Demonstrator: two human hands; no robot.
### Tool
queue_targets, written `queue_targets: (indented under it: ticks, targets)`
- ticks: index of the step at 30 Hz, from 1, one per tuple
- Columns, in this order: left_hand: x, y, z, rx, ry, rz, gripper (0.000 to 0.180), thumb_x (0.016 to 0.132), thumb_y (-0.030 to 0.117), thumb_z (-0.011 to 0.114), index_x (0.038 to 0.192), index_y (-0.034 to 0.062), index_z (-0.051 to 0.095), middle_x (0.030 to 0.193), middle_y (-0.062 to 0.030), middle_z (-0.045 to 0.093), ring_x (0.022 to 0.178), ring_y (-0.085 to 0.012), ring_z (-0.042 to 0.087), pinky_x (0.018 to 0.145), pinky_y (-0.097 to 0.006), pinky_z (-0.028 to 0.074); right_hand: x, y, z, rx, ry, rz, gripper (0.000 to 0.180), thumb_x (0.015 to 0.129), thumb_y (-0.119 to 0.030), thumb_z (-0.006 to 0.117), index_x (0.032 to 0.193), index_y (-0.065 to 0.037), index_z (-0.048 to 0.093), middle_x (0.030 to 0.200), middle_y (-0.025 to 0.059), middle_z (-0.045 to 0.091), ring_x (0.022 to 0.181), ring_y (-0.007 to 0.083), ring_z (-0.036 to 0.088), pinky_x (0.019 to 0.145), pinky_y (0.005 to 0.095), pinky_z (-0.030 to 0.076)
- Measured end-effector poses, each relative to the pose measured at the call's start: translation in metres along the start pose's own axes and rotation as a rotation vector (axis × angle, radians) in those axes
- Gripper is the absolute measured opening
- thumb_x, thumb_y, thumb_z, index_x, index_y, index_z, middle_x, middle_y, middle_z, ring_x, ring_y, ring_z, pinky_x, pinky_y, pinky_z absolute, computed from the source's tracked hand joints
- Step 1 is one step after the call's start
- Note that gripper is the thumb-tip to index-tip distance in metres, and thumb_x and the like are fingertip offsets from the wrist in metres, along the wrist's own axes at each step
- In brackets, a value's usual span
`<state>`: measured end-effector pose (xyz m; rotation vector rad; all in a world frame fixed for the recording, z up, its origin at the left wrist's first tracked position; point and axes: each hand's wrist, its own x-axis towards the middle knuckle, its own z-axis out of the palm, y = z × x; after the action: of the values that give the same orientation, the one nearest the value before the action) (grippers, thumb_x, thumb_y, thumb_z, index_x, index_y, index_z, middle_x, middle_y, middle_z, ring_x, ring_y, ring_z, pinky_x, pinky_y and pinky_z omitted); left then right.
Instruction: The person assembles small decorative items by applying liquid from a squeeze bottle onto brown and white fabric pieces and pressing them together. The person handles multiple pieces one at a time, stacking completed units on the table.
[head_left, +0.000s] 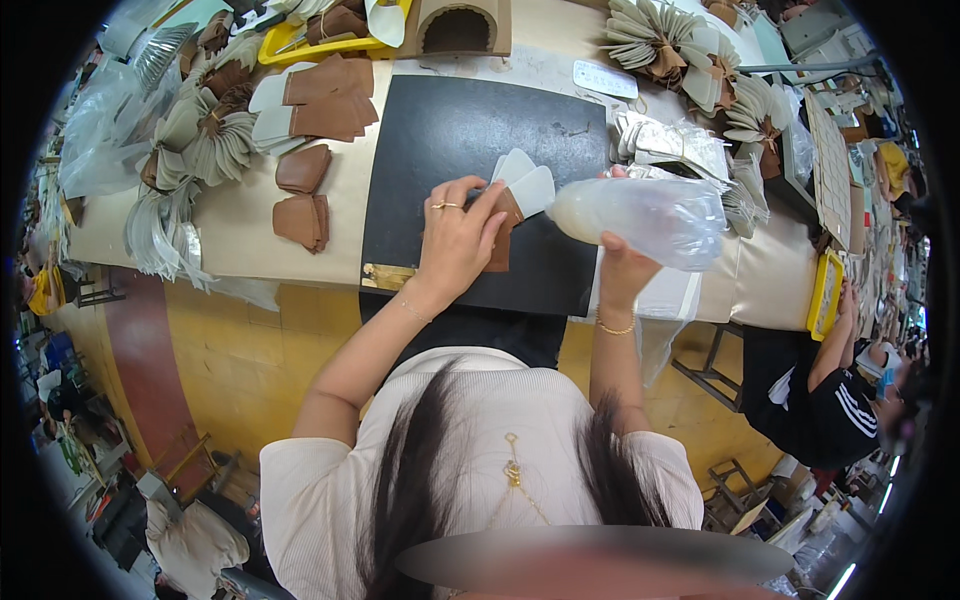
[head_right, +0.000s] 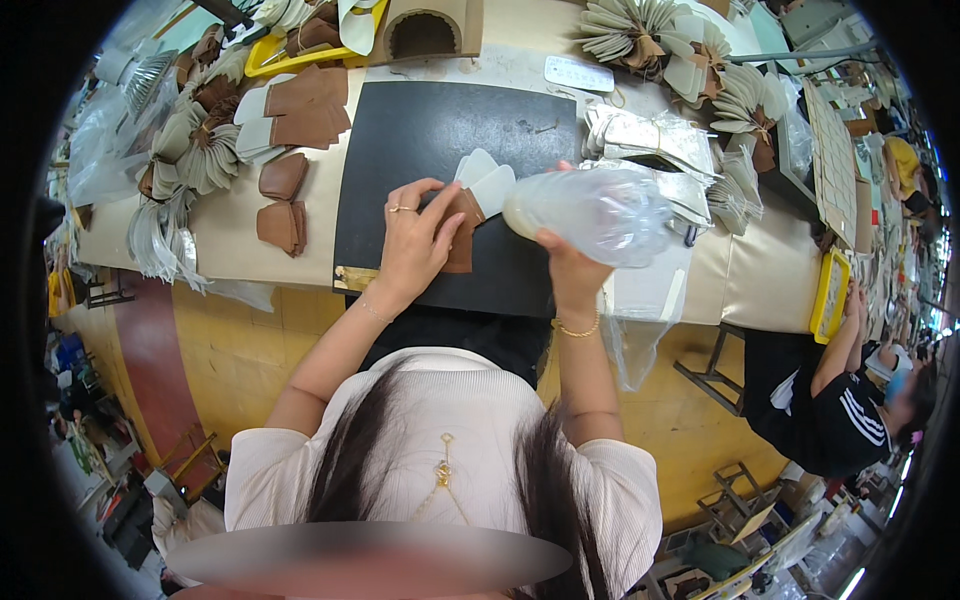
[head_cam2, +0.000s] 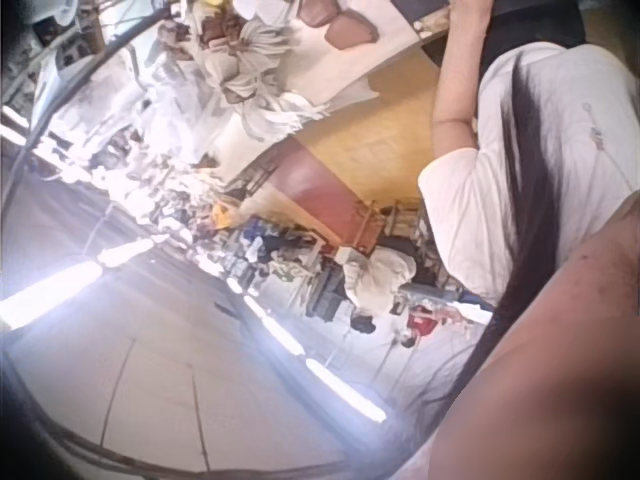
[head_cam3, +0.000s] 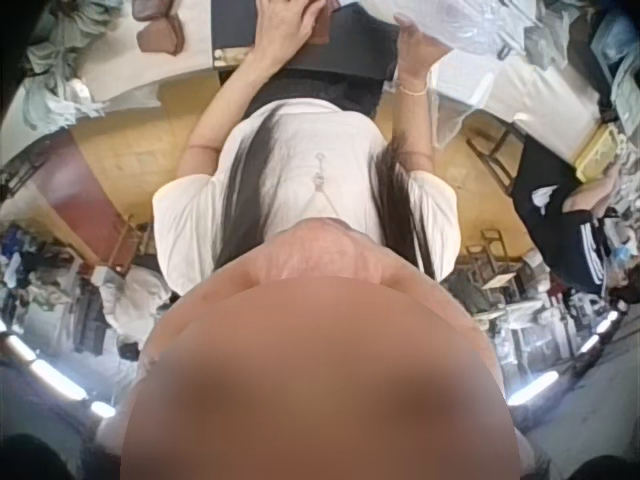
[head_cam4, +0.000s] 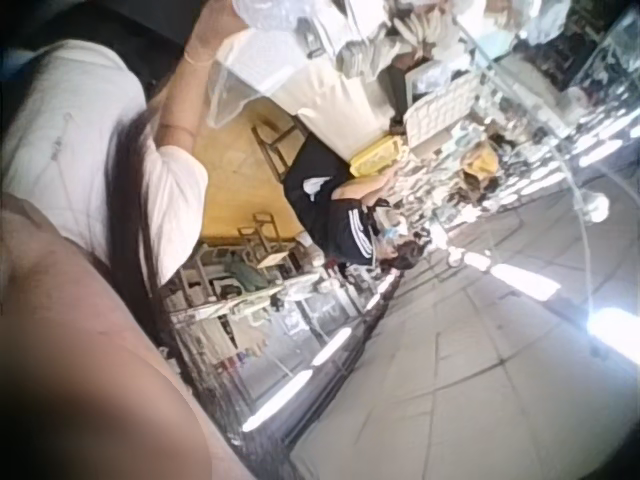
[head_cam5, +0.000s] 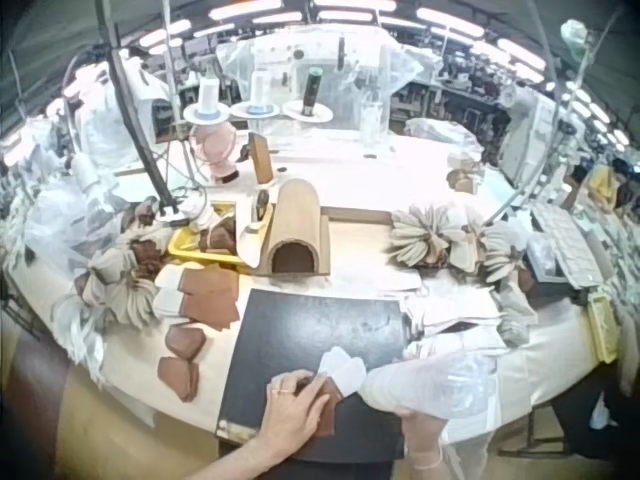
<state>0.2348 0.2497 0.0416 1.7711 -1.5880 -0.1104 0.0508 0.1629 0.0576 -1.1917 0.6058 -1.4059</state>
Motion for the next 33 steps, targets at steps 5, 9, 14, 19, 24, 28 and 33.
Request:
queue_targets:
  ticks: [5, 9, 14, 19, 24, 28, 33]
  targets:
    - [0.012, -0.008, 0.013, -0.09, -0.105, -0.102, 0.031, 0.085, 0.01, 0.068, 0.116, 0.0061, 0.067, 0.104, -0.0101, 0.058, 0.098, -0.0295, 0.054, 0.091, -0.041, 0.041, -0.012, 0.03, 0.018, -0.321, -0.23, -0.096, 0.086, 0.072, -0.032, 0.085, 0.141, -0.006, 0.04, 0.135, 0.0096, 0.058, 0.124, 0.0254, 0.055, 0.107, 0.0406, 0.044]
    - [0.012, -0.013, 0.018, -0.118, -0.1, -0.117, 0.028, 0.086, 0.011, 0.068, 0.113, 0.005, 0.068, 0.101, -0.01, 0.058, 0.096, -0.0287, 0.055, 0.089, -0.039, 0.042, 0.009, 0.03, 0.008, -0.682, -0.233, -0.275, 0.076, 0.075, -0.032, 0.083, 0.137, -0.006, 0.047, 0.133, 0.0055, 0.06, 0.122, 0.0227, 0.057, 0.106, 0.0387, 0.043]
    - [0.01, -0.014, 0.02, -0.152, -0.084, -0.149, 0.027, 0.085, 0.011, 0.07, 0.111, 0.0046, 0.069, 0.101, -0.0097, 0.058, 0.097, -0.0285, 0.055, 0.088, -0.04, 0.043, 0.008, 0.026, 0.012, -0.106, 0.082, -0.039, 0.077, 0.074, -0.021, 0.085, 0.136, -0.001, 0.044, 0.135, 0.0175, 0.055, 0.121, 0.0275, 0.057, 0.102, 0.0429, 0.048]
    - [0.01, -0.015, 0.02, -0.168, -0.061, -0.153, 0.027, 0.084, 0.012, 0.071, 0.11, 0.0044, 0.068, 0.101, -0.0096, 0.057, 0.097, -0.0286, 0.055, 0.088, -0.04, 0.042, 0.015, 0.03, 0.029, -0.446, -0.185, -0.252, 0.069, 0.071, -0.019, 0.088, 0.129, -0.003, 0.054, 0.122, 0.0105, 0.062, 0.115, 0.0249, 0.059, 0.096, 0.0399, 0.049]
    - [0.008, -0.017, 0.021, -0.169, -0.033, -0.13, 0.028, 0.083, 0.011, 0.072, 0.11, 0.005, 0.065, 0.103, -0.0099, 0.057, 0.097, -0.0294, 0.055, 0.089, -0.041, 0.042, 0.035, 0.025, 0.018, -0.102, 0.164, -0.09, 0.069, 0.076, -0.016, 0.086, 0.132, 0.0, 0.048, 0.131, 0.015, 0.058, 0.116, 0.0264, 0.06, 0.096, 0.0374, 0.052]
    - [0.007, -0.017, 0.023, -0.169, -0.041, -0.142, 0.03, 0.083, 0.011, 0.072, 0.111, 0.0055, 0.064, 0.103, -0.0099, 0.057, 0.098, -0.0298, 0.055, 0.089, -0.041, 0.042, 0.021, 0.034, 0.026, -0.352, -0.139, -0.257, 0.069, 0.071, -0.023, 0.089, 0.125, 0.0, 0.053, 0.126, 0.0155, 0.061, 0.113, 0.0263, 0.061, 0.096, 0.0398, 0.051]
    - [0.007, -0.015, 0.018, -0.159, -0.065, -0.133, 0.028, 0.084, 0.013, 0.071, 0.111, 0.0064, 0.065, 0.104, -0.0089, 0.057, 0.1, -0.0291, 0.054, 0.089, -0.04, 0.041, 0.049, 0.032, 0.014, -0.788, 0.012, -0.051, 0.064, 0.075, -0.025, 0.086, 0.121, 0.005, 0.055, 0.115, 0.014, 0.065, 0.099, 0.0203, 0.064, 0.087, 0.0355, 0.052]
